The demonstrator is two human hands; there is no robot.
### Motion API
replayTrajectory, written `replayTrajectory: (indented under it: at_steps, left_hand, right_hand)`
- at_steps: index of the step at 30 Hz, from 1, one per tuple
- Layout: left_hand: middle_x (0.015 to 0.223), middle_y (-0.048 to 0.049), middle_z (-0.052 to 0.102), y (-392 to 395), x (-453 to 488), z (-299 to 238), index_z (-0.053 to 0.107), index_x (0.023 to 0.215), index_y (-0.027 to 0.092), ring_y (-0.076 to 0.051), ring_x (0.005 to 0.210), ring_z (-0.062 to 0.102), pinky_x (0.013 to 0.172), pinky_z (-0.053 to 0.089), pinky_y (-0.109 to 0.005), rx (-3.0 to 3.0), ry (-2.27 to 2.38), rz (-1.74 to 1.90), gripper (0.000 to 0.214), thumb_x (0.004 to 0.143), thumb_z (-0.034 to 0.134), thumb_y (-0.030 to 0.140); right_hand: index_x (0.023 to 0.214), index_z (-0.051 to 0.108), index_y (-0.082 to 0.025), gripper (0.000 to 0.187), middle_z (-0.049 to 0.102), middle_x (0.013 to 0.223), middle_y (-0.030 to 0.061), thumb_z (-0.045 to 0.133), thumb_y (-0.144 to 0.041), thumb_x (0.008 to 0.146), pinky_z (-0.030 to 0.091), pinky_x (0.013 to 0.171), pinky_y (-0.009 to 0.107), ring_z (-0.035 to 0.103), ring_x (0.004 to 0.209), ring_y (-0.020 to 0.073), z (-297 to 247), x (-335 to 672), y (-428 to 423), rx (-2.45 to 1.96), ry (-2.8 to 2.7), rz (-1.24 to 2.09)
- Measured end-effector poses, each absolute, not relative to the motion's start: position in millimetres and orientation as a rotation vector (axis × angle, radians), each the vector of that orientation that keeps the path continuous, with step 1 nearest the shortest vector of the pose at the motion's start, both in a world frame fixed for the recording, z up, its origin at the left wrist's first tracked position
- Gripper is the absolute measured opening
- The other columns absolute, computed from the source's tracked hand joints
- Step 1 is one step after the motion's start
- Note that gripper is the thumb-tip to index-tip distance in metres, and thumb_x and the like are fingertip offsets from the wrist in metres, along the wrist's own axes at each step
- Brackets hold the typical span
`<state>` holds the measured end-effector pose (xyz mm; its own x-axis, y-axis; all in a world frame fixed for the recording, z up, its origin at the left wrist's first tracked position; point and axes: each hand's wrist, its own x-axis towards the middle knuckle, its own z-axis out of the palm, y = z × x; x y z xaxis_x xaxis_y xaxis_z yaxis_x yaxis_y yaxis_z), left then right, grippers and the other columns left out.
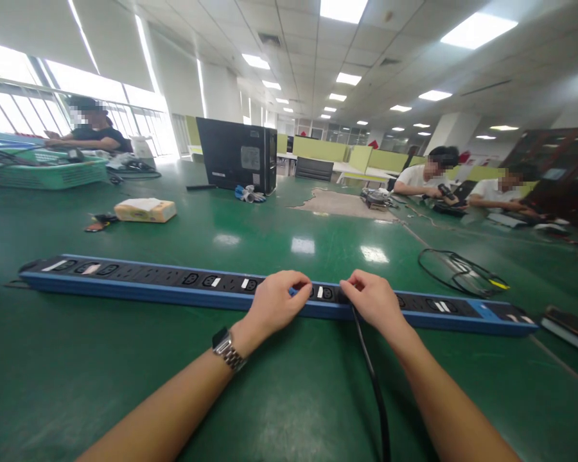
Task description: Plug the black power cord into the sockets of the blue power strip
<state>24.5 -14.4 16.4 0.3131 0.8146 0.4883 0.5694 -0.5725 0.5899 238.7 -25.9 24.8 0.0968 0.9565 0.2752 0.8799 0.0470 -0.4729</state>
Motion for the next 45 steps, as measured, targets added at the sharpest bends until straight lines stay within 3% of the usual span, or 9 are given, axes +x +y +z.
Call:
replayTrajectory:
  at_steps: [5, 10, 16, 22, 28, 45]
  left_hand:
    - [0.099, -0.0033, 0.070, 5, 50, 12, 0.068, 0.100, 0.021, -0.020, 0.094, 0.061, 0.085, 0.045, -0.031, 2.430, 1.306, 0.988, 0.023, 0.085, 0.055, 0.032]
    - [0.099, -0.0066, 0.069, 0, 63, -2, 0.064, 0.109, 0.023, -0.025, 0.095, 0.060, 0.086, 0.041, -0.040, 2.721, 1.421, 0.763, 0.031, 0.090, 0.047, 0.039]
    - [0.100, -0.0065, 0.067, -4, 60, -3, 0.062, 0.114, 0.024, -0.023, 0.098, 0.059, 0.088, 0.039, -0.038, 2.775, 1.401, 0.731, 0.033, 0.094, 0.040, 0.040]
    - [0.100, -0.0058, 0.067, -3, 59, -3, 0.062, 0.113, 0.023, -0.023, 0.096, 0.059, 0.087, 0.039, -0.038, 2.791, 1.410, 0.717, 0.035, 0.094, 0.038, 0.040]
    - [0.102, -0.0060, 0.067, -3, 59, -4, 0.061, 0.114, 0.024, -0.022, 0.098, 0.059, 0.089, 0.038, -0.038, 2.776, 1.410, 0.714, 0.035, 0.094, 0.038, 0.041]
    - [0.099, -0.0064, 0.067, -4, 58, -4, 0.061, 0.114, 0.024, -0.023, 0.096, 0.059, 0.086, 0.038, -0.038, 2.791, 1.400, 0.732, 0.035, 0.094, 0.038, 0.041]
  right_hand:
    - [0.066, 0.057, -0.021, 0.027, 0.057, 0.058, -0.0023, 0.052, -0.046, 0.077, 0.034, 0.056, 0.023, 0.050, 0.057, 0.0123, 14, 242, -20, -1.713, -1.803, 0.247]
    - [0.075, 0.061, -0.022, 0.026, 0.050, 0.054, -0.0046, 0.057, -0.047, 0.073, 0.034, 0.055, 0.024, 0.048, 0.055, 0.0126, 9, 244, -25, -1.712, -1.760, 0.283]
    - [0.080, 0.065, -0.019, 0.019, 0.046, 0.053, -0.0052, 0.057, -0.035, 0.073, 0.033, 0.053, 0.024, 0.043, 0.052, 0.0111, 18, 241, -29, -1.558, -1.696, 0.334]
    - [0.098, 0.065, -0.016, 0.034, 0.064, 0.069, 0.0009, 0.063, -0.037, 0.071, 0.039, 0.054, 0.024, 0.055, 0.059, 0.0125, 48, 287, -36, -1.357, -1.325, 0.352]
    - [0.079, 0.072, -0.013, 0.031, 0.069, 0.067, 0.0056, 0.069, -0.035, 0.058, 0.044, 0.054, 0.026, 0.060, 0.059, 0.0164, 38, 365, -40, -1.690, -1.266, 0.465]
    - [0.077, 0.078, -0.020, 0.032, 0.073, 0.072, 0.0044, 0.067, -0.041, 0.056, 0.048, 0.066, 0.031, 0.066, 0.069, 0.0227, 36, 400, -46, -1.913, -1.427, 0.392]
